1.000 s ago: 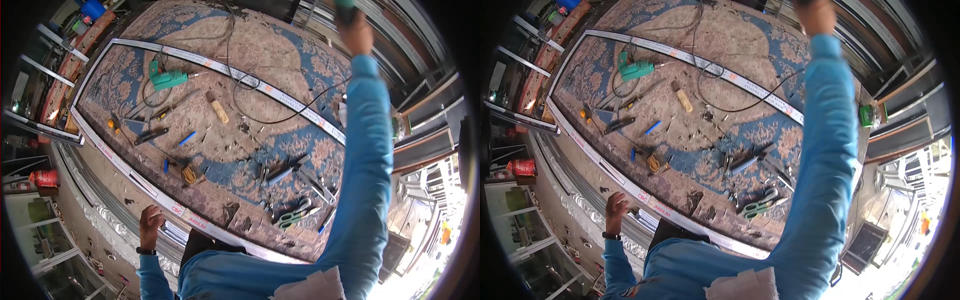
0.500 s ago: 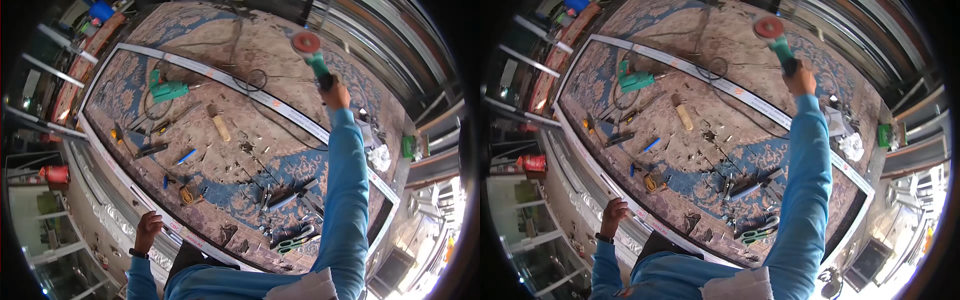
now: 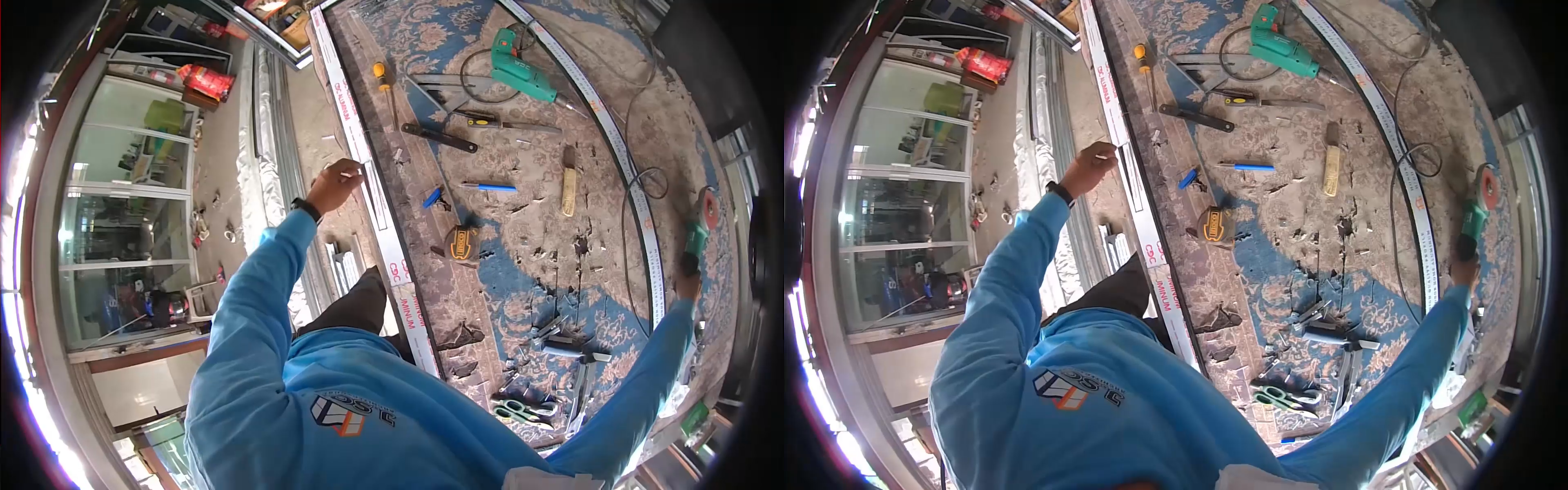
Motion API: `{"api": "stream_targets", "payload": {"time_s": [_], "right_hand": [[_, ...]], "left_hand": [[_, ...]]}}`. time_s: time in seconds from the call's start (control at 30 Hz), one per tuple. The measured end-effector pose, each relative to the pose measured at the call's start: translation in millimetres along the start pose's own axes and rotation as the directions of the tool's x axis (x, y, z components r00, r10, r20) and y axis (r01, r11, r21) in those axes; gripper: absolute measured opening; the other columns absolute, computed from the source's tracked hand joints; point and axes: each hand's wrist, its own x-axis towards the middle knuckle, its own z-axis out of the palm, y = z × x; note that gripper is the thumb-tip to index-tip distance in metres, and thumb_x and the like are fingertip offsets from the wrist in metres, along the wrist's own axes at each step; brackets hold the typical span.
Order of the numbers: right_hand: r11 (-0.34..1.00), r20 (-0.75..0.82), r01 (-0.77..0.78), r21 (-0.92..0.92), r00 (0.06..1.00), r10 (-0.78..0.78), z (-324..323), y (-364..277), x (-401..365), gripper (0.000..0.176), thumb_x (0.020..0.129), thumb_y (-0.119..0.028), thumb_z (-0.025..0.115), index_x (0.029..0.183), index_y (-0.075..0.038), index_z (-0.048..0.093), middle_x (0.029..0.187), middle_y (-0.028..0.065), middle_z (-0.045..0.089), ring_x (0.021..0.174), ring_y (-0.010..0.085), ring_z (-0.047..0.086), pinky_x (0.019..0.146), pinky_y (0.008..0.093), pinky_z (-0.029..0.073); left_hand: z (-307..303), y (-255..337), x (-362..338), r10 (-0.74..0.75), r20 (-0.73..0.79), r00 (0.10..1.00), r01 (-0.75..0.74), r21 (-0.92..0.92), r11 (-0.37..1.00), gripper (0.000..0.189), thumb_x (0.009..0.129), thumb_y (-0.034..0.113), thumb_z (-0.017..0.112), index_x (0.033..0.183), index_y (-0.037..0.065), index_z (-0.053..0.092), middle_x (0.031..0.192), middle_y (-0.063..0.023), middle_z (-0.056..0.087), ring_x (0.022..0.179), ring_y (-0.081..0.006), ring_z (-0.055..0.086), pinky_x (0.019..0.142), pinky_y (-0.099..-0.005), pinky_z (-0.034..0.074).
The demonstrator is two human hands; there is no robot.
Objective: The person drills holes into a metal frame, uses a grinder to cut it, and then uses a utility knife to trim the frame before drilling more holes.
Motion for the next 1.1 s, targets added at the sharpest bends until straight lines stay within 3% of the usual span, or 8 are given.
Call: {"api": "stream_targets", "payload": {"time_s": [0.13, 0.2, 0.37, 0.53, 0.67, 0.8, 0.87, 1.1], "right_hand": [[0.992, -0.359, -0.122, 0.018, 0.926, 0.121, -39, -59, -93, 0.093, 0.09, -0.073, 0.063, 0.155, -0.008, 0.047, 0.147, 0.0297, 0.053, 0.131, 0.0524, 0.054, 0.11, 0.0602, 0.045], [0.926, -0.561, 0.361, 0.107, 0.791, -0.244, -60, -98, -163, 0.084, 0.094, -0.058, 0.071, 0.152, -0.003, 0.047, 0.141, 0.0319, 0.055, 0.126, 0.0524, 0.056, 0.108, 0.0592, 0.047], [0.833, -0.412, 0.403, 0.38, 0.88, -0.238, -128, -250, -357, 0.06, 0.096, -0.03, 0.079, 0.143, 0.0, 0.057, 0.138, 0.0233, 0.059, 0.128, 0.0418, 0.057, 0.1, 0.0493, 0.053], [0.684, -0.215, 0.32, 0.656, 0.948, -0.236, -165, -395, -472, 0.052, 0.093, -0.016, 0.082, 0.14, -0.006, 0.061, 0.134, 0.0123, 0.064, 0.115, 0.0261, 0.065, 0.087, 0.039, 0.058], [0.52, -0.186, 0.369, 0.77, 0.91, -0.37, -152, -498, -524, 0.045, 0.091, -0.012, 0.082, 0.132, -0.007, 0.064, 0.126, 0.012, 0.065, 0.109, 0.0257, 0.066, 0.082, 0.035, 0.058], [0.528, -0.108, 0.339, 0.778, 0.902, -0.419, -147, -545, -555, 0.046, 0.087, -0.005, 0.081, 0.13, -0.006, 0.064, 0.125, 0.0146, 0.064, 0.104, 0.0283, 0.066, 0.081, 0.0367, 0.058], [0.481, -0.071, 0.255, 0.839, 0.928, -0.367, -150, -553, -567, 0.044, 0.087, -0.004, 0.08, 0.128, -0.005, 0.064, 0.125, 0.0148, 0.064, 0.103, 0.0284, 0.066, 0.081, 0.0368, 0.058], [0.546, -0.052, 0.279, 0.79, 0.918, -0.393, -138, -527, -593, 0.036, 0.089, -0.007, 0.078, 0.122, -0.005, 0.065, 0.115, 0.0145, 0.064, 0.092, 0.0277, 0.07, 0.079, 0.039, 0.058]], "left_hand": [[-8, -10, 27, 0.108, 0.13, 0.986, -0.126, 0.137, 0.983, 0.054, 0.089, 0.024, 0.08, 0.138, 0.008, 0.062, 0.13, -0.0178, 0.063, 0.101, -0.0329, 0.072, 0.092, -0.0426, 0.058], [-10, -22, 48, 0.207, 0.232, 0.95, -0.252, 0.182, 0.951, 0.063, 0.088, 0.025, 0.082, 0.144, 0.01, 0.059, 0.132, -0.0178, 0.059, 0.106, -0.0353, 0.07, 0.095, -0.0445, 0.057], [-29, -32, 77, 0.494, 0.274, 0.825, -0.542, 0.138, 0.829, 0.035, 0.08, 0.021, 0.084, 0.103, 0.008, 0.061, 0.11, -0.0148, 0.064, 0.096, -0.0337, 0.067, 0.081, -0.0475, 0.056], [-101, -1, 78, 0.345, 0.721, 0.6, -0.287, -0.208, 0.935, 0.015, 0.086, 0.008, 0.077, 0.087, 0.009, 0.061, 0.079, -0.0073, 0.066, 0.077, -0.0238, 0.068, 0.066, -0.0351, 0.053], [-116, 5, 25, 0.773, 0.597, 0.214, -0.785, -0.366, 0.5, 0.018, 0.083, -0.002, 0.075, 0.091, 0.009, 0.062, 0.091, -0.0072, 0.065, 0.085, -0.0296, 0.068, 0.076, -0.0363, 0.057], [-125, -120, 42, 0.022, 0.773, 0.634, 0.321, -0.289, 0.902, 0.039, 0.092, 0.008, 0.077, 0.123, 0.001, 0.055, 0.114, -0.0143, 0.068, 0.106, -0.0282, 0.07, 0.095, -0.0422, 0.058], [-161, -135, 32, 0.163, 0.616, 0.771, -0.393, 0.258, 0.883, 0.059, 0.088, 0.016, 0.083, 0.135, 0.002, 0.05, 0.126, -0.0204, 0.062, 0.119, -0.037, 0.064, 0.102, -0.0469, 0.055], [-114, -11, 5, 0.583, 0.534, 0.611, -0.714, 0.056, 0.698, 0.053, 0.085, 0.022, 0.083, 0.126, 0.005, 0.055, 0.112, -0.0191, 0.065, 0.11, -0.0413, 0.062, 0.093, -0.0502, 0.051]]}}
